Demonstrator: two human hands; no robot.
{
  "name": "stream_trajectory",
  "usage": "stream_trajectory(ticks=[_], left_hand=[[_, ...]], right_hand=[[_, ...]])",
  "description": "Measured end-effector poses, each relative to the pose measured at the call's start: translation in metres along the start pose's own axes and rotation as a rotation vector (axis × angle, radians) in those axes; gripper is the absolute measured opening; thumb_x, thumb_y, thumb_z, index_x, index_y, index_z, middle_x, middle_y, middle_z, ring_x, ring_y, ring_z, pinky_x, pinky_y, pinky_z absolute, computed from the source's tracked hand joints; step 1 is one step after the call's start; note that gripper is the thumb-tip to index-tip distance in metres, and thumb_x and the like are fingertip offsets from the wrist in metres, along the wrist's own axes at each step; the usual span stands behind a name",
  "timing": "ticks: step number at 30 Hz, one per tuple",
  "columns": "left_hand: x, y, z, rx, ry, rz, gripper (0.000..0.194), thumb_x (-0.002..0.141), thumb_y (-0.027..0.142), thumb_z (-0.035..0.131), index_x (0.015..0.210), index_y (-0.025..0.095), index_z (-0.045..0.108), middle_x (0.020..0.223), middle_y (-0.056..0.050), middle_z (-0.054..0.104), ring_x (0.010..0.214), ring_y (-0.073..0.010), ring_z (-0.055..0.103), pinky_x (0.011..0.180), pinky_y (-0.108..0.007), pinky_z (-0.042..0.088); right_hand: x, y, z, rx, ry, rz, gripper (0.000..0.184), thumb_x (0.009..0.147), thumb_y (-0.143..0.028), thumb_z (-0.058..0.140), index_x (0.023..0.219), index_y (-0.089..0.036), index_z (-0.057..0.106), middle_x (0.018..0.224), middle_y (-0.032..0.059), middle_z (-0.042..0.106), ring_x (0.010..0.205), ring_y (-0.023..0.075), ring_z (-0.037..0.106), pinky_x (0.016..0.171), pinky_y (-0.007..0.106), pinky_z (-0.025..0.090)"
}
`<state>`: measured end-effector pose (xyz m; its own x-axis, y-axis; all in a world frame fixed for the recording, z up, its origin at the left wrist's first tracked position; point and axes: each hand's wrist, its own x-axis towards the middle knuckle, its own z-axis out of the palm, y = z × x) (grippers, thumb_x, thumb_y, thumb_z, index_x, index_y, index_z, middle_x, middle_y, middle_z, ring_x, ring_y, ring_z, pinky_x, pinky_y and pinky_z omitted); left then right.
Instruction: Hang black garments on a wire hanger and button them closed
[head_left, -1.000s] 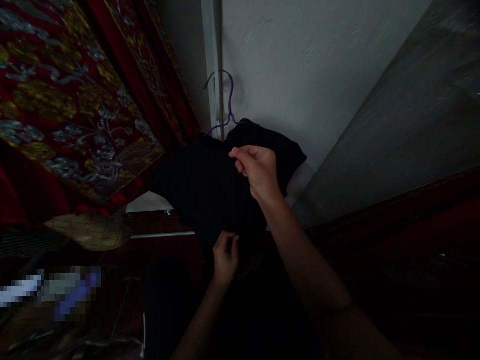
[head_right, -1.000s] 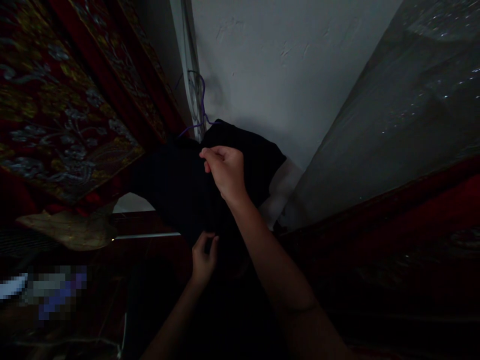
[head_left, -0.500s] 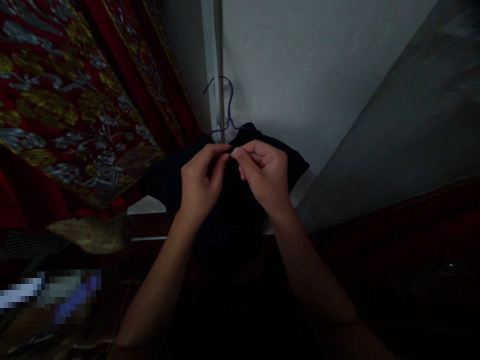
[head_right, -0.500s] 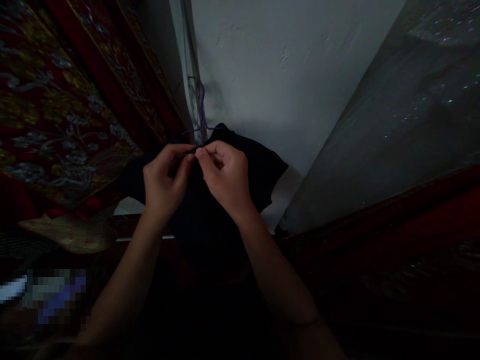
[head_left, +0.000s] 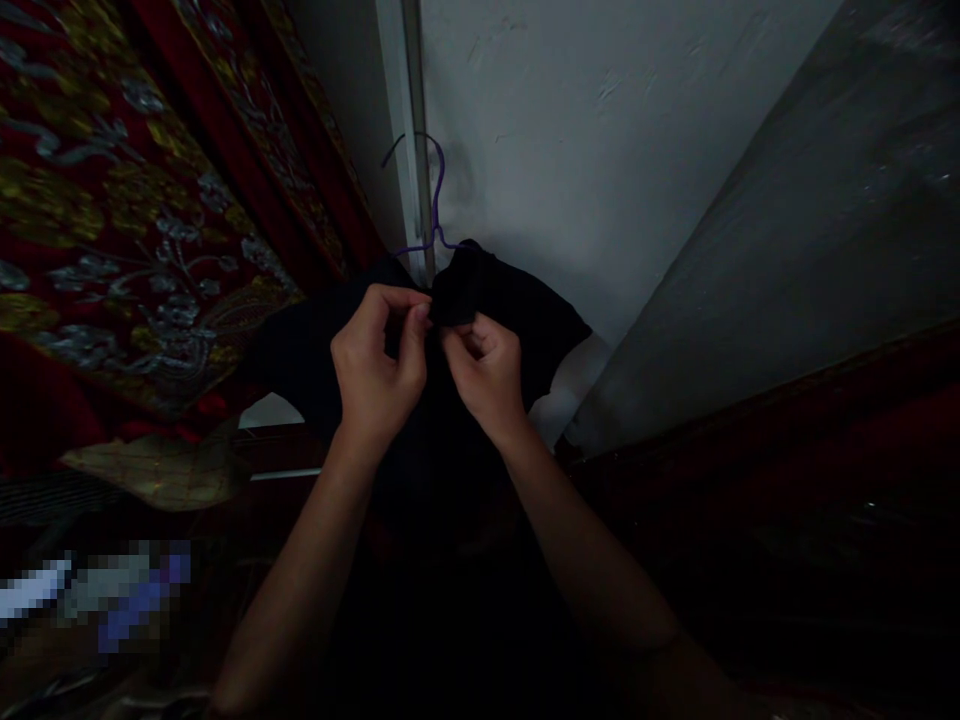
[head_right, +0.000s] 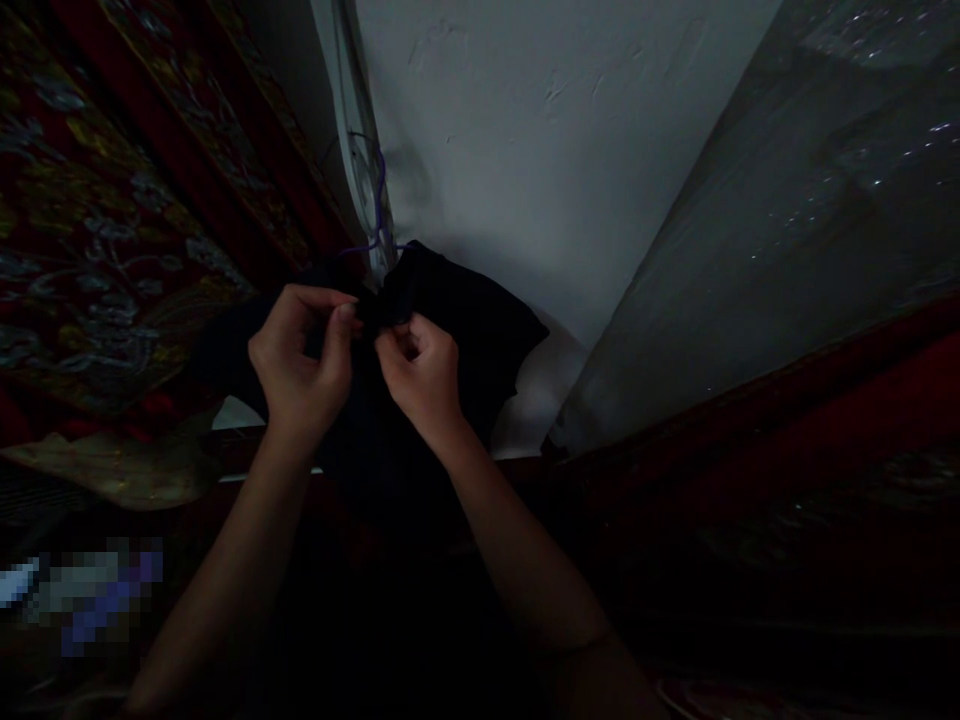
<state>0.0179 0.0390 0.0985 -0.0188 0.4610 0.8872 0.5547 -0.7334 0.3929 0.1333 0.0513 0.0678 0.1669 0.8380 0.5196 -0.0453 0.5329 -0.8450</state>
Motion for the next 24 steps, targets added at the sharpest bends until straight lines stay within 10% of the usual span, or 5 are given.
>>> stream_trajectory(ticks=[8,15,24], left_hand=[[-0.007,0.003,0.0,-0.116,0.057,-0.096,0.013,0.101,0.028,0.056,0.099,0.017,0.063,0.087,-0.001,0.067,0.078,-0.0115,0.066,0.074,-0.023,0.051],[0.016,0.011,-0.015,-0.076,-0.176,-0.056,0.011,0.094,0.028,0.065,0.095,0.018,0.069,0.084,0.0,0.07,0.076,-0.0129,0.065,0.071,-0.023,0.049],[0.034,-0.013,-0.051,-0.066,0.287,-0.082,0.003,0.087,0.016,0.072,0.085,0.014,0.072,0.074,0.002,0.066,0.068,-0.0091,0.058,0.064,-0.024,0.042]], right_hand=[[0.01,-0.008,0.004,0.092,0.0,0.148,0.018,0.081,-0.022,0.063,0.066,-0.019,0.054,0.054,-0.0071,0.046,0.049,0.0064,0.037,0.047,0.021,0.026],[0.012,-0.03,-0.002,0.024,-0.028,0.003,0.02,0.081,-0.028,0.061,0.065,-0.02,0.052,0.053,-0.0075,0.045,0.049,0.0072,0.039,0.048,0.022,0.027],[-0.028,0.039,-0.015,-0.14,0.009,0.301,0.016,0.07,-0.03,0.058,0.057,-0.02,0.055,0.052,-0.0055,0.048,0.052,0.0099,0.043,0.05,0.024,0.029]])
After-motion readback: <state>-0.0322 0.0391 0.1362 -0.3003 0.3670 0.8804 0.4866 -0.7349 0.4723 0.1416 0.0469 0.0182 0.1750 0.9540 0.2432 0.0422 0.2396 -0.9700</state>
